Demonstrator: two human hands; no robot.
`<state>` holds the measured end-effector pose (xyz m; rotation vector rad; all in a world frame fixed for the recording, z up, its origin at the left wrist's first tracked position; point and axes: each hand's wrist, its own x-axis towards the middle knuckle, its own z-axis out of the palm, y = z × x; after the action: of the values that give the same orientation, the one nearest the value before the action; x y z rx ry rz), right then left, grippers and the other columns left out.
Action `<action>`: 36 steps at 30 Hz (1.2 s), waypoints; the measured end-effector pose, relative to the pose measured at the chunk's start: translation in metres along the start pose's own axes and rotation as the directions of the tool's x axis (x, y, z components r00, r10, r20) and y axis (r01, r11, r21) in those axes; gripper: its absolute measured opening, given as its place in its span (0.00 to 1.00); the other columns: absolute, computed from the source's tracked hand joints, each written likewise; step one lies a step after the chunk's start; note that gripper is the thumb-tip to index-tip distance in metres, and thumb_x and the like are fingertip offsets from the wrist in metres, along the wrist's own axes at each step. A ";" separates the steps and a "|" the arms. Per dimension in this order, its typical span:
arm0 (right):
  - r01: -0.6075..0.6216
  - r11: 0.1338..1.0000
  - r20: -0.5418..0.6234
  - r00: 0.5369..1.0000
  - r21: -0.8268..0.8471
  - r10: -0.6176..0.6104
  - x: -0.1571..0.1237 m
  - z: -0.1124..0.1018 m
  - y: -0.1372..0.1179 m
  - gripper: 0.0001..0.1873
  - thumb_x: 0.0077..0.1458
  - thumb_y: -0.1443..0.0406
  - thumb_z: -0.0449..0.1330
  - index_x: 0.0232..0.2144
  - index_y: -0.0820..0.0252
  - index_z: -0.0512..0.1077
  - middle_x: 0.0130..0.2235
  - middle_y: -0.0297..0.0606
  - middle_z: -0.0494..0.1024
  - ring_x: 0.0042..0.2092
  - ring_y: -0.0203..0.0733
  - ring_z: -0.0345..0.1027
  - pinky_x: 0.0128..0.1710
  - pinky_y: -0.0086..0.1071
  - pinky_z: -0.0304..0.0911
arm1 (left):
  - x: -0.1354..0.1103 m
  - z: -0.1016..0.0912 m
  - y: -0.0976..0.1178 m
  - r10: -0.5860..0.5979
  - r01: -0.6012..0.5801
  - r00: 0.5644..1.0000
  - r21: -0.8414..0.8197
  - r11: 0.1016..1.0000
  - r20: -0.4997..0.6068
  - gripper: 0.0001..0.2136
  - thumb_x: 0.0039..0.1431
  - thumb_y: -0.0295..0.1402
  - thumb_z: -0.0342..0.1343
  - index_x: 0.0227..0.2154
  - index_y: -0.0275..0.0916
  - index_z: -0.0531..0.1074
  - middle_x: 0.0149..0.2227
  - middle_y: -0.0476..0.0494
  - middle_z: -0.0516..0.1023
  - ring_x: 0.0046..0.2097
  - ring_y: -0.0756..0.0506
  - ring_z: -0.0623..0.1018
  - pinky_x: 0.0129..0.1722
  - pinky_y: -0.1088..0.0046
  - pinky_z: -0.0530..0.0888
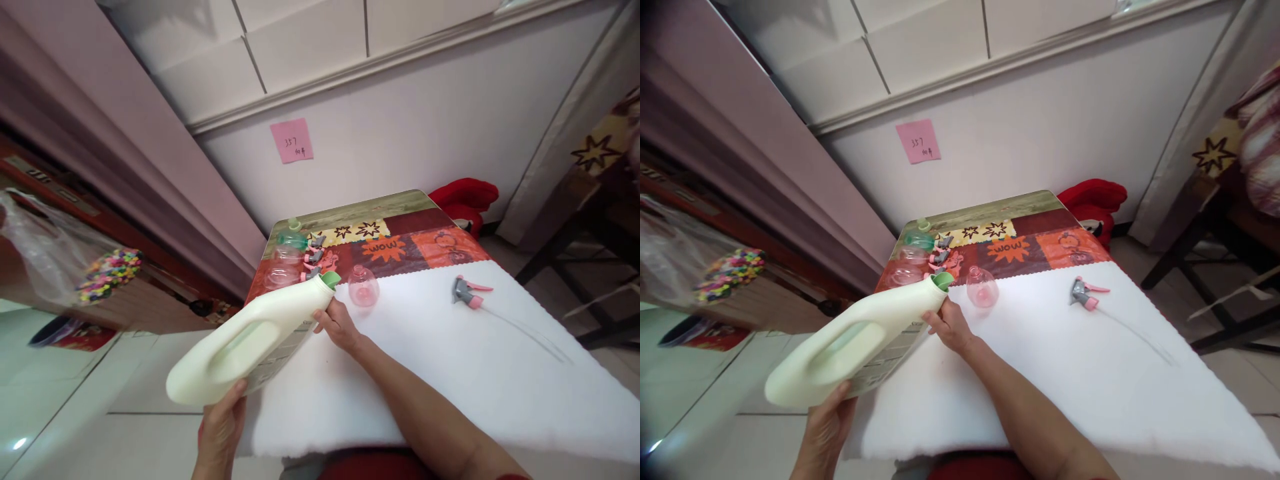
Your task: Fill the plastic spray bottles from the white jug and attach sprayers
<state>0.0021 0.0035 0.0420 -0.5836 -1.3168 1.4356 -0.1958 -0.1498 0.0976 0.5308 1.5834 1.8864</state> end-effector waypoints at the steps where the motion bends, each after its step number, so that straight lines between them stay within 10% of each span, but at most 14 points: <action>1: 0.017 0.999 -0.030 0.999 -0.043 -0.019 -0.001 -0.002 0.000 0.26 0.58 0.45 0.61 0.44 0.61 0.69 0.29 0.35 0.78 0.24 0.38 0.73 0.20 0.29 0.71 | -0.001 0.002 0.000 -0.002 0.002 1.000 0.007 1.000 0.010 0.42 0.30 0.37 0.77 0.55 0.50 0.76 0.57 0.46 0.79 0.69 0.28 0.63 0.70 0.44 0.53; 14: 0.110 0.994 -0.220 0.969 -0.027 -0.114 0.003 -0.007 -0.006 0.26 0.58 0.43 0.58 0.41 0.59 0.67 0.25 0.34 0.78 0.21 0.39 0.71 0.19 0.30 0.69 | -0.003 0.035 0.013 0.056 -0.061 0.993 0.052 0.997 0.102 0.42 0.32 0.35 0.77 0.57 0.49 0.74 0.57 0.45 0.79 0.66 0.29 0.68 0.69 0.45 0.57; 36: 0.028 0.989 -0.214 0.977 0.143 0.003 0.005 -0.005 -0.003 0.27 0.59 0.44 0.58 0.45 0.61 0.65 0.22 0.30 0.75 0.18 0.37 0.70 0.14 0.25 0.60 | -0.015 0.062 0.057 0.097 -0.120 0.982 0.140 0.983 0.159 0.35 0.36 0.32 0.76 0.53 0.46 0.77 0.57 0.46 0.79 0.68 0.29 0.64 0.68 0.47 0.62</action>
<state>0.0059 0.0097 0.0449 -0.6126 -1.0356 1.4031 -0.1552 -0.1203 0.1668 0.8220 1.6315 1.7678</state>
